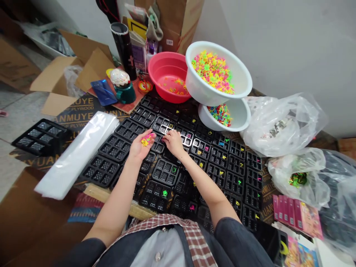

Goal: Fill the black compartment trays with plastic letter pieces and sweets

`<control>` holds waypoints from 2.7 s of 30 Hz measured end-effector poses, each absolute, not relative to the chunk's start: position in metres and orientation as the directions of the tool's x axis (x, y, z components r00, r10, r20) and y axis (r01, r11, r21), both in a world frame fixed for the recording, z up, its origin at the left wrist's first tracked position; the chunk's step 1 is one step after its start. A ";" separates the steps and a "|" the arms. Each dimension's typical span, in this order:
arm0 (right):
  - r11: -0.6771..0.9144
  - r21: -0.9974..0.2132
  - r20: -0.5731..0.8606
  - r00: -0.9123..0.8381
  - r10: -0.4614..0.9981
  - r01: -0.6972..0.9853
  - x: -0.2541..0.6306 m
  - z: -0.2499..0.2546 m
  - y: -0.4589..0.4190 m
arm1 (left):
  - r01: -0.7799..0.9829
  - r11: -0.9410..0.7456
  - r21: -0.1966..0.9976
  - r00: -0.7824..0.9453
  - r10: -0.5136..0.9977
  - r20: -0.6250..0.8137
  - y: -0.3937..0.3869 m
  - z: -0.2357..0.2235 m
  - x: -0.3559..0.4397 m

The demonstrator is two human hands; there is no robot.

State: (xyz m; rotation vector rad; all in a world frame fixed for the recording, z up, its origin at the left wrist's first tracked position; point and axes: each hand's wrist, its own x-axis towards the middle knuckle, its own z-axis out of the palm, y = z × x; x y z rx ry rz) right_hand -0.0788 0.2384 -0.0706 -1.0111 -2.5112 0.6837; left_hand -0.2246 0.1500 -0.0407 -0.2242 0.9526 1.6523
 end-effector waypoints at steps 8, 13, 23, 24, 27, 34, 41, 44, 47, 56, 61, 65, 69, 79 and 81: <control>0.537 -0.786 0.249 -0.636 0.730 0.308 -0.085 -0.049 0.224 | -0.900 0.080 0.427 -0.183 0.822 -0.539 0.150 -0.043 -0.211; 0.436 -0.851 0.189 -0.605 0.773 0.292 -0.091 -0.049 0.225 | -0.900 0.069 0.430 -0.204 0.806 -0.556 0.150 -0.044 -0.209; 0.327 -0.912 0.228 -0.358 0.906 0.248 -0.091 -0.043 0.195 | -0.825 -0.008 0.566 -0.393 0.727 -0.563 0.150 -0.042 -0.222; 0.324 -0.915 0.220 -0.373 0.901 0.241 -0.091 -0.044 0.191 | -0.817 -0.032 0.576 -0.420 0.718 -0.555 0.149 -0.039 -0.225; 0.270 -0.946 0.162 -0.462 0.872 0.178 -0.094 -0.048 0.185 | -0.792 -0.005 0.611 -0.421 0.730 -0.539 0.142 -0.030 -0.226; 0.115 -0.989 0.038 -0.597 0.801 0.091 -0.093 -0.052 0.182 | -0.686 0.115 0.718 -0.414 0.750 -0.516 0.091 -0.023 -0.222; -0.081 -0.996 -0.076 -0.766 0.638 0.032 -0.091 -0.046 0.152 | -0.672 0.159 0.723 -0.396 0.748 -0.533 0.056 -0.028 -0.206; -0.031 -0.999 -0.039 -0.745 0.666 0.025 -0.090 -0.046 0.142 | -0.648 0.058 0.760 -0.522 0.692 -0.498 0.052 -0.029 -0.200; 0.161 -0.983 0.061 -0.680 0.730 0.085 -0.090 -0.051 0.142 | -0.637 -0.075 0.767 -0.642 0.602 -0.474 0.046 -0.027 -0.202; 0.621 -0.713 0.241 -0.718 0.653 0.326 -0.094 -0.067 0.141 | -0.689 0.056 0.722 -0.563 0.586 -0.583 0.023 -0.026 -0.202; 0.557 -0.827 0.299 -0.782 0.547 0.074 -0.094 -0.043 0.117 | -0.615 0.064 0.786 -0.595 0.616 -0.516 0.023 -0.026 -0.193; 0.539 -0.838 0.305 -0.744 0.594 0.087 -0.095 -0.045 0.106 | -0.584 0.059 0.809 -0.629 0.597 -0.497 0.017 -0.027 -0.199; 0.680 -0.710 0.254 -0.834 0.490 0.184 -0.094 -0.063 0.098 | -0.735 -0.071 0.674 -0.610 0.502 -0.613 0.008 -0.027 -0.223; 0.754 -0.654 0.378 -0.834 0.401 0.067 -0.097 -0.045 0.098 | -0.950 -0.050 0.309 -0.262 0.666 -0.698 0.011 -0.018 -0.218; 0.734 -0.677 0.353 -0.851 0.388 0.054 -0.097 -0.042 0.102 | -0.957 -0.031 0.289 -0.231 0.682 -0.693 0.015 -0.017 -0.213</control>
